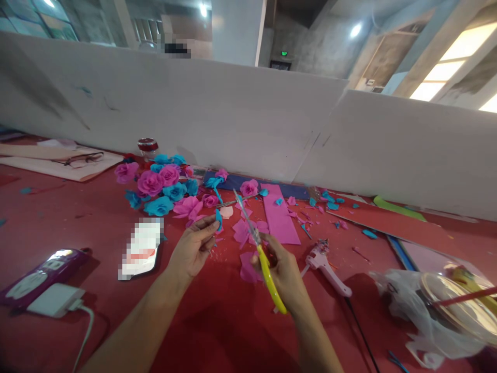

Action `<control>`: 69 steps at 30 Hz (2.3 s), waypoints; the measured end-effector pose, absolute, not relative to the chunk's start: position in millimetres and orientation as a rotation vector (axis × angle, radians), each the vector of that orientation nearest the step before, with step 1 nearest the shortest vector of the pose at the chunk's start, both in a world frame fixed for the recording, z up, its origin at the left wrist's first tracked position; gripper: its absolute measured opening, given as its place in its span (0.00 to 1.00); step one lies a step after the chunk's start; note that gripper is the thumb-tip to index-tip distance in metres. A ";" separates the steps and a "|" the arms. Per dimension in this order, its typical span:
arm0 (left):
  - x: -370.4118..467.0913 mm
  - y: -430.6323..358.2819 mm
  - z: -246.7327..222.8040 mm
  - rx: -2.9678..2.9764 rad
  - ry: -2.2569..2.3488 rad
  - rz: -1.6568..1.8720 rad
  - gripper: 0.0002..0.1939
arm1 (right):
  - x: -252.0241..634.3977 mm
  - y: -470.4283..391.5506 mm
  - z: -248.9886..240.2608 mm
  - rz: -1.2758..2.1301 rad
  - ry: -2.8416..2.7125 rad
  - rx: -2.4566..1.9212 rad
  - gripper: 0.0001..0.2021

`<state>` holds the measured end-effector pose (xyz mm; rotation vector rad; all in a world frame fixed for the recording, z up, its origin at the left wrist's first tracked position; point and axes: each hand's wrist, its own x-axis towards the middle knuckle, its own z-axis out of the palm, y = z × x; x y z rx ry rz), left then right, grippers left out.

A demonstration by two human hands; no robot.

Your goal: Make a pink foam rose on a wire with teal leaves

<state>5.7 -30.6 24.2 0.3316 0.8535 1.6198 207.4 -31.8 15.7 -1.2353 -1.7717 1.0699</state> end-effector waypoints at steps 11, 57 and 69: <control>22.3 -36.7 15.6 0.205 0.792 1.213 0.09 | 167.9 -42.6 24.6 1.750 -0.869 -0.860 0.14; -26.7 -13.7 17.8 0.036 0.838 1.441 0.08 | 186.6 -67.9 36.2 1.999 -1.286 -1.213 0.30; -30.3 -12.8 20.0 0.043 0.832 1.423 0.10 | 191.5 -68.3 26.7 2.110 -1.234 -1.265 0.26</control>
